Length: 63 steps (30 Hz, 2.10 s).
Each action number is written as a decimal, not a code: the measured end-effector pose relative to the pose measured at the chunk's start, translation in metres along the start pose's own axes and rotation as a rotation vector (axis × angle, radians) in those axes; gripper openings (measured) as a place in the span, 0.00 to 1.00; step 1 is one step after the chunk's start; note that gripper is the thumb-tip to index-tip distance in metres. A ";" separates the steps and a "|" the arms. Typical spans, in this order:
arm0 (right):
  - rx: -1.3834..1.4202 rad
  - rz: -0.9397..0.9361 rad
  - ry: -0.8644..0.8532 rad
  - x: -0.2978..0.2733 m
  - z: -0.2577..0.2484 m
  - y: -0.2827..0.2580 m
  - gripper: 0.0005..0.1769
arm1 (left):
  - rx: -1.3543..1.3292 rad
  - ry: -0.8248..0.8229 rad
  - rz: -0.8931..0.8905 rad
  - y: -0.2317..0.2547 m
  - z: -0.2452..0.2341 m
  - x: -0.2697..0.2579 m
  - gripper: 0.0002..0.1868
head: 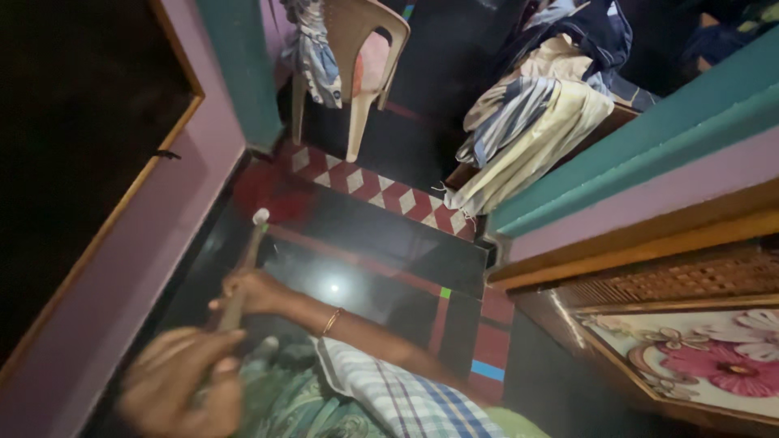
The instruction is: The person sweeps the floor in the hallway and adjacent rooms using a handheld duster brush, moving across the dark tiles and around various household items.
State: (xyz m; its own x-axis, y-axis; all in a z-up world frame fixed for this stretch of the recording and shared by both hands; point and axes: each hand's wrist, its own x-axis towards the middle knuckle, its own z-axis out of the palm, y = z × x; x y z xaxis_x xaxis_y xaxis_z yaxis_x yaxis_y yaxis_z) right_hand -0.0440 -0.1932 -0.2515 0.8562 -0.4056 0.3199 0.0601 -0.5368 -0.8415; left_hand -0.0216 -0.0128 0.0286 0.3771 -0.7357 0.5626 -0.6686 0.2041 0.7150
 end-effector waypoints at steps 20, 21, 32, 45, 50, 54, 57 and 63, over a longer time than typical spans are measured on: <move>-0.447 0.586 0.212 -0.122 -0.124 0.052 0.13 | -0.570 0.118 -0.075 -0.048 0.128 0.112 0.20; -0.505 0.672 0.294 -0.138 -0.133 0.061 0.13 | -0.624 0.095 -0.077 -0.049 0.145 0.116 0.21; -0.489 1.308 0.920 -0.329 -0.137 0.051 0.11 | -1.089 -0.638 -0.159 -0.071 0.293 0.036 0.21; -0.760 1.154 1.612 -0.313 -0.066 0.003 0.20 | -1.336 -1.382 -0.262 -0.047 0.319 0.058 0.18; -0.849 1.166 1.857 -0.248 -0.083 -0.037 0.20 | -1.539 -1.692 -0.226 -0.042 0.317 0.064 0.23; -0.874 1.128 2.054 -0.228 -0.096 -0.049 0.23 | -1.614 -1.807 0.085 -0.006 0.312 0.088 0.25; -0.993 0.854 2.175 -0.234 -0.108 -0.038 0.24 | -1.568 -1.872 0.528 0.031 0.306 0.104 0.22; -1.257 0.677 2.020 -0.323 -0.130 -0.007 0.23 | -1.407 -2.042 0.809 0.067 0.342 0.052 0.18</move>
State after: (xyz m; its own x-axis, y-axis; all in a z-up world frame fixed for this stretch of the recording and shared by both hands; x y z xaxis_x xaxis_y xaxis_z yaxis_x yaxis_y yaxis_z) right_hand -0.3872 -0.1543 -0.2919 -0.6988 -0.1193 0.7053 -0.7118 0.2141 -0.6690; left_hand -0.2664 -0.2583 -0.0359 -0.8070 0.3715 0.4590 0.5154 0.0637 0.8546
